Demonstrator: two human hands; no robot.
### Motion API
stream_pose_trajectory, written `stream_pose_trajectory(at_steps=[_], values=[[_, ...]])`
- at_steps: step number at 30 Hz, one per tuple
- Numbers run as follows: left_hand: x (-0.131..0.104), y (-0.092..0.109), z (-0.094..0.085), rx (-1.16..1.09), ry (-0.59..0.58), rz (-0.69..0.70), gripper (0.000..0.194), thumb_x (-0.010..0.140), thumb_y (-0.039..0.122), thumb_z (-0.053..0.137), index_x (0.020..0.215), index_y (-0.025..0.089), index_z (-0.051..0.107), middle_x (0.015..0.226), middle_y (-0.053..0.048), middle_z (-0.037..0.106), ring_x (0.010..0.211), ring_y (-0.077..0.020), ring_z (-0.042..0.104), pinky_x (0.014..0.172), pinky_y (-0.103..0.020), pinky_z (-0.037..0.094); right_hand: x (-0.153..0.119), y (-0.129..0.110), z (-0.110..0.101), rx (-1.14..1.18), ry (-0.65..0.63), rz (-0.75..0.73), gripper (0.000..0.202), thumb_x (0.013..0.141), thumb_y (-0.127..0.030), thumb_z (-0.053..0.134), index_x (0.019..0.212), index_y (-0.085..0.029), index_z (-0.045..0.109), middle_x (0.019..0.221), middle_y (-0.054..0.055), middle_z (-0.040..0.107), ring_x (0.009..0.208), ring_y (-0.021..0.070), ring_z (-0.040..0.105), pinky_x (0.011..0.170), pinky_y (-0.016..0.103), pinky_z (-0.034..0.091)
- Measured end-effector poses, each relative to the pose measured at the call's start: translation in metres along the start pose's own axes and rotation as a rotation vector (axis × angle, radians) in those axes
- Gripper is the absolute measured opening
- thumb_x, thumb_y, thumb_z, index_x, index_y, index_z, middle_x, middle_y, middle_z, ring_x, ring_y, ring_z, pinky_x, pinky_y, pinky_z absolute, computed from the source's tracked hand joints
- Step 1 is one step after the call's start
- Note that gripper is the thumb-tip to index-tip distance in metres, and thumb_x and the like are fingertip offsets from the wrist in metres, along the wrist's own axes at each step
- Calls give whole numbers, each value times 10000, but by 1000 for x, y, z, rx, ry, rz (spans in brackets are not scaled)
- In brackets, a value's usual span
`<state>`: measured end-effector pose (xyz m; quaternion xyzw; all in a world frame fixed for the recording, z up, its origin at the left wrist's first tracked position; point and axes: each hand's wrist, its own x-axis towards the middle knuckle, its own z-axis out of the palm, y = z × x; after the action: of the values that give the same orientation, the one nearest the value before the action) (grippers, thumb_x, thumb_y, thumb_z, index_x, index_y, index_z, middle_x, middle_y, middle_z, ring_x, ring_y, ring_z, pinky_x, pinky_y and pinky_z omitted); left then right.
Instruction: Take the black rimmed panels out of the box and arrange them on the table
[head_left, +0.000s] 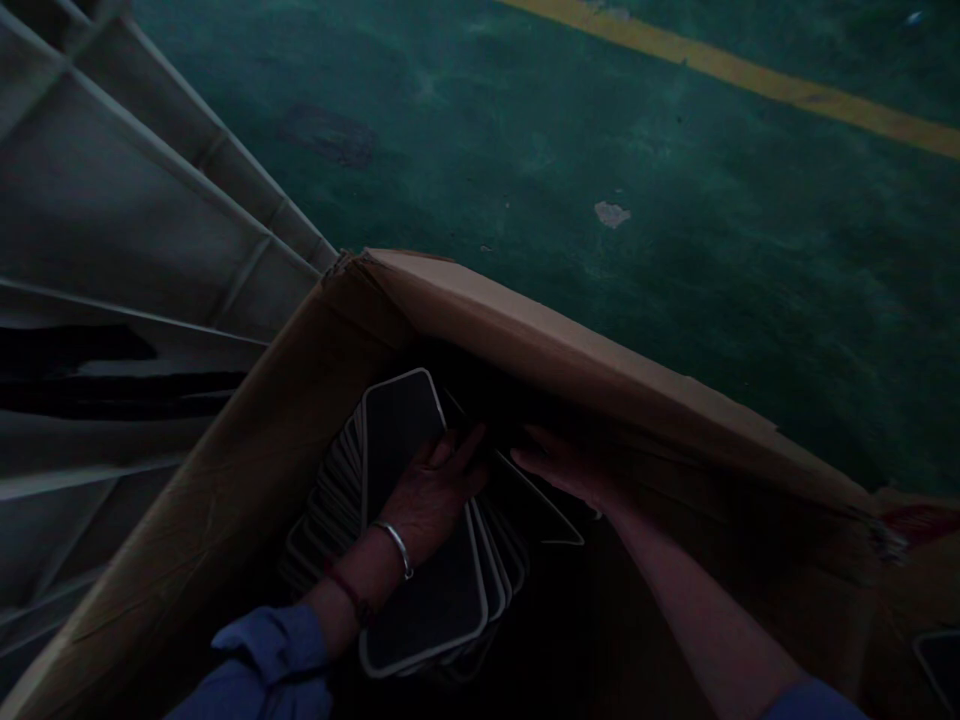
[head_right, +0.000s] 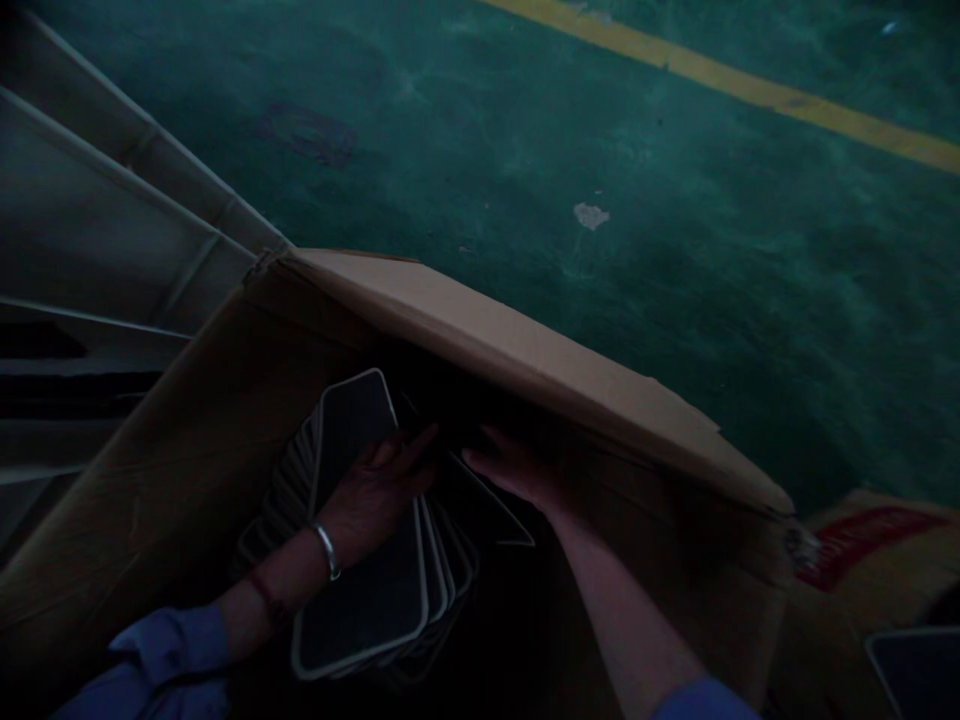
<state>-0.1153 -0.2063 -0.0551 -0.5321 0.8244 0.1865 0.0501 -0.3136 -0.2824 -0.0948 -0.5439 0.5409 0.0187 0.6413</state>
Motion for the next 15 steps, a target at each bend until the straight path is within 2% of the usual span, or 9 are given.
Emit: stream_pose_trajectory(at_steps=[3,7,12,15], values=[[0,-1,1,-5,6,9,307,762,83,493,1029,221,551,1425,-94,298,1199,-356,386,880,-484,424,-2,-1,-1,21,-29,-3,682,691,-575,593,1263,-230,453,1280,63,506,1177,271,451,1019,448,310],[0,-2,0,-23,-9,4,301,768,91,495,1036,217,545,1403,-116,332,1208,-367,377,899,-490,410,-1,4,-1,-34,24,15,613,717,-581,554,1213,-223,508,1283,69,504,1200,274,429,1025,442,303],[0,-1,0,-15,-20,5,323,782,93,471,1071,218,541,1388,-110,361,1214,-355,369,889,-486,411,6,5,2,-144,18,9,487,781,-383,510,1204,-142,499,1253,89,526,1178,240,454,997,385,341],[0,-1,1,-6,-5,9,376,780,72,450,1113,227,531,1400,-70,353,1205,-345,374,878,-489,415,9,-5,6,-233,-40,-35,467,724,-267,553,1163,-113,514,1148,99,591,1041,232,552,887,343,423]])
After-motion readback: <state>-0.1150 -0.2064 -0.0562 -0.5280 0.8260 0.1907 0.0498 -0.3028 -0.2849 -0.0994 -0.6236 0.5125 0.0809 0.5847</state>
